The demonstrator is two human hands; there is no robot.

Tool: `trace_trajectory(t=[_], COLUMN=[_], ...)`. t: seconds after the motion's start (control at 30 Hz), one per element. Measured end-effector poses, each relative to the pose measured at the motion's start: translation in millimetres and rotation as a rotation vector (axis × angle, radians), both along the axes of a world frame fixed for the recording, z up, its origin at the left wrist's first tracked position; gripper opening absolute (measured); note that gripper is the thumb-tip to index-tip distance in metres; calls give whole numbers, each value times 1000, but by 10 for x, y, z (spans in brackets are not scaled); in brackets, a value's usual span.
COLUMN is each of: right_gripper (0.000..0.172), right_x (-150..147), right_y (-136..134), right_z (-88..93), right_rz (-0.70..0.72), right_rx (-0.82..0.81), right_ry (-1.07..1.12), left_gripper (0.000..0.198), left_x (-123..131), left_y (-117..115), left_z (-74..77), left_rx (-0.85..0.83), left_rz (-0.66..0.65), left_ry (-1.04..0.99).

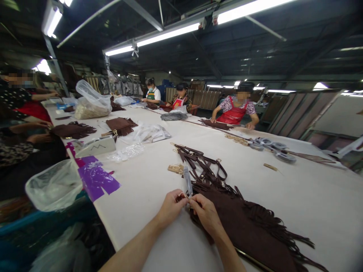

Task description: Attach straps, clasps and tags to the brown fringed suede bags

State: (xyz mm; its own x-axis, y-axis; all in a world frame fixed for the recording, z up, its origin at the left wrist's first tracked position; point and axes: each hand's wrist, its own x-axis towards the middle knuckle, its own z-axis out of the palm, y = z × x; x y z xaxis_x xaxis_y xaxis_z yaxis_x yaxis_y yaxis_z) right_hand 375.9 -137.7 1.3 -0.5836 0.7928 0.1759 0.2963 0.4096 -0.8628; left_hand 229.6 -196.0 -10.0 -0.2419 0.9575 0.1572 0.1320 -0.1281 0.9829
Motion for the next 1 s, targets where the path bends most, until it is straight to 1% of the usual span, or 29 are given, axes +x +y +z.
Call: trace_trajectory(t=[0.13, 0.2, 0.4, 0.57, 0.73, 0.87, 0.93, 1.0], right_gripper=[29, 29, 27, 26, 26, 26, 26, 23], right_x=[3, 2, -3, 3, 15, 17, 13, 19], right_y=[-13, -19, -29, -32, -17, 2, 3, -4], right_z=[8, 14, 20, 42, 41, -20, -42, -33], right_rz=[10, 13, 8, 1, -6, -42, -52, -37], right_rx=[12, 22, 35, 26, -22, -142, -239, -347], right_ry=[4, 6, 4, 8, 43, 104, 145, 205], left_gripper=[14, 13, 15, 11, 9, 6, 5, 7], left_x=[-8, -13, -13, -10, -11, -39, -54, -59], left_y=[28, 28, -25, -63, -72, -86, -95, -101], left_z=[-52, -57, -1, 38, 47, 61, 75, 92], left_rx=[3, 1, 10, 28, 35, 15, 18, 9], left_rz=[9, 12, -25, -36, -28, -29, -53, -97], left_ry=[14, 75, 327, 405, 390, 372, 267, 71])
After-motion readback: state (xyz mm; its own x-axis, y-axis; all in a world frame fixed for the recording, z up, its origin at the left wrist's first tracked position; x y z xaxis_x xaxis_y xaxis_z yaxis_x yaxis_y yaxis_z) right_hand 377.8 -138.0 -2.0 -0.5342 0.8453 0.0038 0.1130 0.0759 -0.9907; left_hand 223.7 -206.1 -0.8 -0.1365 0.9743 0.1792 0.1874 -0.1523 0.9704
